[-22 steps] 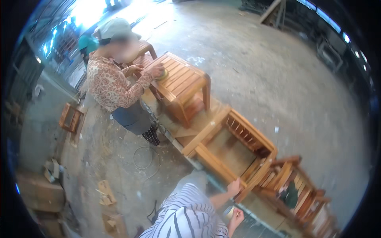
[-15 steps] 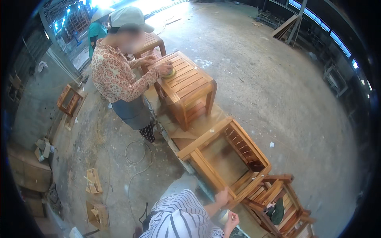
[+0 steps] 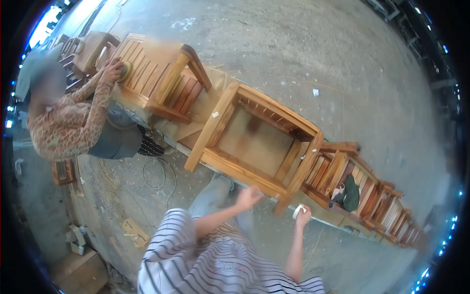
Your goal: Inspecting, taping, and cleaning wooden stools in a furniture manufacturing workshop.
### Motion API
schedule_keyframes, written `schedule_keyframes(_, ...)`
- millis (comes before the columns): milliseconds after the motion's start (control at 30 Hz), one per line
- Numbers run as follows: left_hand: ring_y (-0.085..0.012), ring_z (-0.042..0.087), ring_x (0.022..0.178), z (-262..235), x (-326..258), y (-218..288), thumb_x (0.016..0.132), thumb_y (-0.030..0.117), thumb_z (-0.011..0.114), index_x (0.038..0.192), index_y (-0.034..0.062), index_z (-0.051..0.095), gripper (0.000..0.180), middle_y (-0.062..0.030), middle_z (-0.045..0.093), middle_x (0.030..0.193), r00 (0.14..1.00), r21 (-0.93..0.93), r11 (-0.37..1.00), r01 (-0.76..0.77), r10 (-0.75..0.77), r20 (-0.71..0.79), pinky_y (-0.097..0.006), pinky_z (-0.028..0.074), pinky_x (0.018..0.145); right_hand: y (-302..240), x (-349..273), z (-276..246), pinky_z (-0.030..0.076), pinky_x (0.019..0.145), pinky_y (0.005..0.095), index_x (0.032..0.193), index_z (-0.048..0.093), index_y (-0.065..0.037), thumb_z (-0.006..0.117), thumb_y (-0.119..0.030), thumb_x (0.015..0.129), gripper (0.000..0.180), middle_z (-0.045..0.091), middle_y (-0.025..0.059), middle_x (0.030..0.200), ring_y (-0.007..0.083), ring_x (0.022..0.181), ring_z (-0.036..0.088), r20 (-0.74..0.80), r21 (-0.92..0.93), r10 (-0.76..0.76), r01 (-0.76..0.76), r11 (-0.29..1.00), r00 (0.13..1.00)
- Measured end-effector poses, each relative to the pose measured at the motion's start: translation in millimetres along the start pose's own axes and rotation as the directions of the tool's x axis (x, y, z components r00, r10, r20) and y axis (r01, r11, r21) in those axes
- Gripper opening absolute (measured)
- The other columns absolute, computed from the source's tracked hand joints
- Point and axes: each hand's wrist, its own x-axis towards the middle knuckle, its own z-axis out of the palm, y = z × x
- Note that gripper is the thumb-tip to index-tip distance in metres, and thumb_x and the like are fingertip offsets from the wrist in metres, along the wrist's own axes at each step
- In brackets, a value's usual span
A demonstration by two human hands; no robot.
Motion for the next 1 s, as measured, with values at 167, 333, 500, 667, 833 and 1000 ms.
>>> schedule_keyframes(167,-0.0315,0.062,0.093,-158.6,85.0,43.2,0.091,0.029,0.067,0.107,0.0023,0.062,0.031,-0.0148,0.066,0.100,0.707,0.120,0.952,-0.283,0.291,-0.645,-0.042,0.046,0.089,34.8,66.5,50.3,0.049,0.090,0.0411,0.104,0.069,0.004,0.059,-0.013,0.087,0.026,0.071,0.0217,0.098,0.0318,0.099,0.067,0.137,-0.027,0.092,-0.089,0.996,0.986)
schedule_keyframes(333,-0.0337,0.064,0.095,-255.1,225.2,31.0,0.098,0.047,0.052,0.111,-0.0027,0.062,0.053,-0.0188,0.067,0.100,0.610,0.245,0.950,-0.195,0.314,-0.728,-0.044,0.047,0.088,39.3,103.6,77.5,0.050,0.084,0.0349,0.110,0.069,0.007,0.055,-0.028,0.098,0.039,0.072,0.0114,0.101,0.0206,0.096,0.065,0.158,0.345,0.303,-0.341,0.875,0.940)
schedule_keyframes(500,-0.0356,0.062,0.058,-272.0,244.9,21.9,0.102,0.051,0.040,0.076,-0.0101,0.062,0.070,-0.0235,0.055,0.056,0.856,0.170,0.983,-0.070,0.147,-0.496,-0.047,0.044,0.059,-61.7,118.4,84.5,0.054,0.082,0.0332,0.123,0.062,-0.002,0.047,-0.043,0.102,0.048,0.069,0.0078,0.109,0.0193,0.094,0.067,0.405,0.568,0.425,-0.587,0.577,0.810)
schedule_keyframes(667,-0.0255,0.055,0.060,-271.9,255.8,25.7,0.104,0.054,0.034,0.083,-0.0149,0.061,0.077,-0.0222,0.057,0.062,0.884,0.119,0.993,-0.025,0.078,-0.462,-0.043,0.043,0.061,-136.8,147.2,88.1,0.054,0.068,0.0318,0.112,0.062,-0.010,0.047,-0.048,0.100,0.042,0.065,0.0027,0.093,0.0165,0.080,0.065,0.542,0.620,0.416,-0.682,0.388,0.730)
schedule_keyframes(833,-0.0187,0.044,0.054,-290.2,240.8,69.8,0.105,0.055,0.028,0.071,-0.0055,0.054,0.075,-0.0118,0.049,0.055,0.868,0.109,0.994,-0.004,0.057,-0.492,-0.041,0.037,0.052,-136.5,159.9,59.1,0.055,0.068,0.0334,0.108,0.063,-0.009,0.044,-0.038,0.102,0.035,0.067,0.0036,0.092,0.0186,0.080,0.065,0.498,0.665,0.414,-0.642,0.382,0.762)
schedule_keyframes(1000,-0.0123,0.041,0.054,-309.6,223.3,130.0,0.106,0.053,0.025,0.072,-0.0013,0.050,0.069,-0.0041,0.043,0.055,0.774,0.124,0.971,-0.203,0.237,-0.588,-0.035,0.032,0.050,-191.2,169.7,38.9,0.052,0.083,0.0350,0.116,0.062,-0.009,0.040,-0.031,0.103,0.034,0.068,0.0042,0.103,0.0187,0.094,0.064,0.300,0.790,0.359,-0.441,0.426,0.884)
